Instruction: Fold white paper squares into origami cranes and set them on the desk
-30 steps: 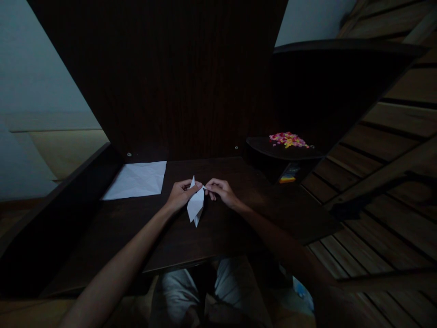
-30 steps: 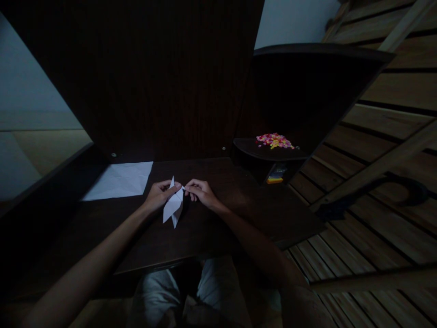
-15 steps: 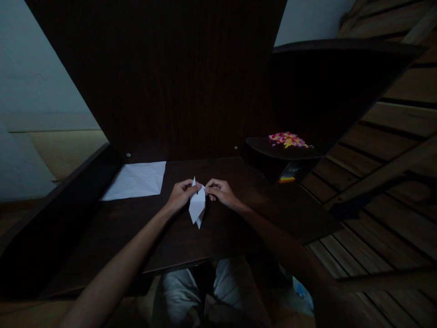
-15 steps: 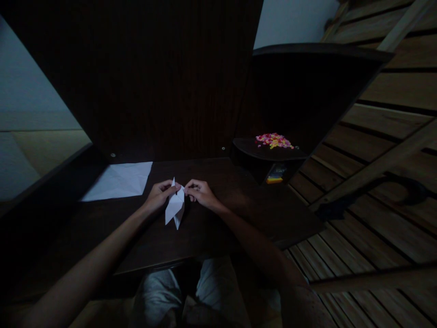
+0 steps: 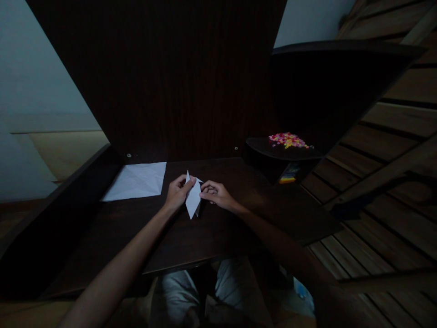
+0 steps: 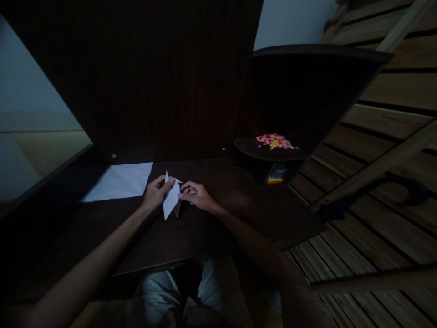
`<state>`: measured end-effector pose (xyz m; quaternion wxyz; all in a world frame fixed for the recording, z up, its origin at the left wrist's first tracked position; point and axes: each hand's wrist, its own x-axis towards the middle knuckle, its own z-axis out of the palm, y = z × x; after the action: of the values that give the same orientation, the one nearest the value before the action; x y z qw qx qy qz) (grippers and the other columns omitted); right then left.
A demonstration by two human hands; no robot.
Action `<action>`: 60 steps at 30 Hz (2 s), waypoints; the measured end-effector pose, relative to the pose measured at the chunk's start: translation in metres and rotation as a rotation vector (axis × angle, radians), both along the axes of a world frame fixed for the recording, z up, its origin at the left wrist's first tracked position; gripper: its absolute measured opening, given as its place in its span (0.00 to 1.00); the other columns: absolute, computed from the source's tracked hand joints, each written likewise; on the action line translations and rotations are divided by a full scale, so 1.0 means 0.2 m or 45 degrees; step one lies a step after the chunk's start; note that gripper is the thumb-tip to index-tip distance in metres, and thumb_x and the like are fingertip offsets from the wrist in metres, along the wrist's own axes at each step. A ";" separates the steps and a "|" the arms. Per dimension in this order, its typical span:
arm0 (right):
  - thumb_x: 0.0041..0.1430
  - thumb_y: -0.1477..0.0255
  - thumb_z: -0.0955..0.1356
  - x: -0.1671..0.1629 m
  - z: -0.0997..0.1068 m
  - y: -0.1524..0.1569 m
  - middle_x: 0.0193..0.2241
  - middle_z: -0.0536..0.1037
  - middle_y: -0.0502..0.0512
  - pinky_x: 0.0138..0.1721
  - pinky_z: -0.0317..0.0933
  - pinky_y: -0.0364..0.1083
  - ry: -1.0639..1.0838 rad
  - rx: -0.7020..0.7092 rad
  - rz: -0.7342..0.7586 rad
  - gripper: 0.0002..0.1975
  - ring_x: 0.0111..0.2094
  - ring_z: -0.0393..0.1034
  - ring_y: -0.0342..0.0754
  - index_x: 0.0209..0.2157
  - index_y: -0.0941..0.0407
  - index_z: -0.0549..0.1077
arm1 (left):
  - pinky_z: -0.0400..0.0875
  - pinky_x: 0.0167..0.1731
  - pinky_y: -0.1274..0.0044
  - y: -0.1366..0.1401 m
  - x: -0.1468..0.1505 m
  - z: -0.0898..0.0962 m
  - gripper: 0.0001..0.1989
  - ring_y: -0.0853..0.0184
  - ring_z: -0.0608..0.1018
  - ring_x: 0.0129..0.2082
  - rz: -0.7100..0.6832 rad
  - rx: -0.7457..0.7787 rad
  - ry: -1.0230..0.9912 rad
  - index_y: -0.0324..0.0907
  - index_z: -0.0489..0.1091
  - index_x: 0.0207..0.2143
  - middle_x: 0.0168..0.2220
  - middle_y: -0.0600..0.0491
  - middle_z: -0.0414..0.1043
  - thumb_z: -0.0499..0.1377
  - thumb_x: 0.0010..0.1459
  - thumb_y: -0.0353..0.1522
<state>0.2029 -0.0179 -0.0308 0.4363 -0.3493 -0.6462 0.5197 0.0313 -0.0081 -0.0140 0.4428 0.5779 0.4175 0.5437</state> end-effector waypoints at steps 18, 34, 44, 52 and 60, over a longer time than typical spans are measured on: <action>0.57 0.56 0.65 0.00 -0.07 0.02 0.21 0.73 0.48 0.13 0.52 0.37 -0.130 0.047 0.057 0.19 0.12 0.60 0.35 0.35 0.60 0.72 | 0.65 0.28 0.78 0.01 -0.03 -0.01 0.16 0.68 0.72 0.28 -0.058 0.014 -0.147 0.40 0.73 0.29 0.31 0.52 0.73 0.66 0.45 0.43; 0.61 0.54 0.59 0.01 -0.10 0.03 0.36 0.78 0.56 0.15 0.60 0.38 -0.228 0.080 0.044 0.27 0.14 0.67 0.37 0.53 0.57 0.69 | 0.68 0.31 0.79 0.03 -0.05 -0.03 0.19 0.70 0.72 0.30 -0.180 -0.062 -0.372 0.40 0.73 0.34 0.37 0.50 0.70 0.68 0.42 0.42; 0.51 0.58 0.69 0.00 -0.08 0.06 0.33 0.78 0.55 0.21 0.65 0.40 0.112 0.022 -0.165 0.23 0.26 0.70 0.43 0.47 0.56 0.75 | 0.68 0.37 0.76 0.01 -0.01 -0.04 0.17 0.66 0.74 0.36 -0.218 -0.053 -0.183 0.39 0.73 0.35 0.37 0.50 0.73 0.66 0.46 0.41; 0.42 0.66 0.74 0.01 -0.07 0.08 0.38 0.78 0.58 0.28 0.70 0.44 0.312 0.058 -0.390 0.26 0.35 0.72 0.48 0.46 0.58 0.74 | 0.68 0.43 0.73 0.05 0.00 -0.07 0.27 0.65 0.73 0.43 -0.056 -0.034 -0.076 0.39 0.67 0.44 0.43 0.47 0.71 0.68 0.41 0.37; 0.44 0.68 0.73 0.03 -0.04 0.08 0.38 0.78 0.56 0.34 0.71 0.45 0.344 0.153 -0.496 0.33 0.37 0.72 0.48 0.54 0.55 0.66 | 0.68 0.30 0.77 0.04 0.01 -0.10 0.27 0.71 0.74 0.27 -0.183 -0.279 -0.032 0.38 0.66 0.39 0.27 0.56 0.71 0.70 0.38 0.40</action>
<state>0.2098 -0.0019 -0.0380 0.6308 -0.3678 -0.5322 0.4284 0.0339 -0.0004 -0.0339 0.5463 0.5477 0.4263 0.4688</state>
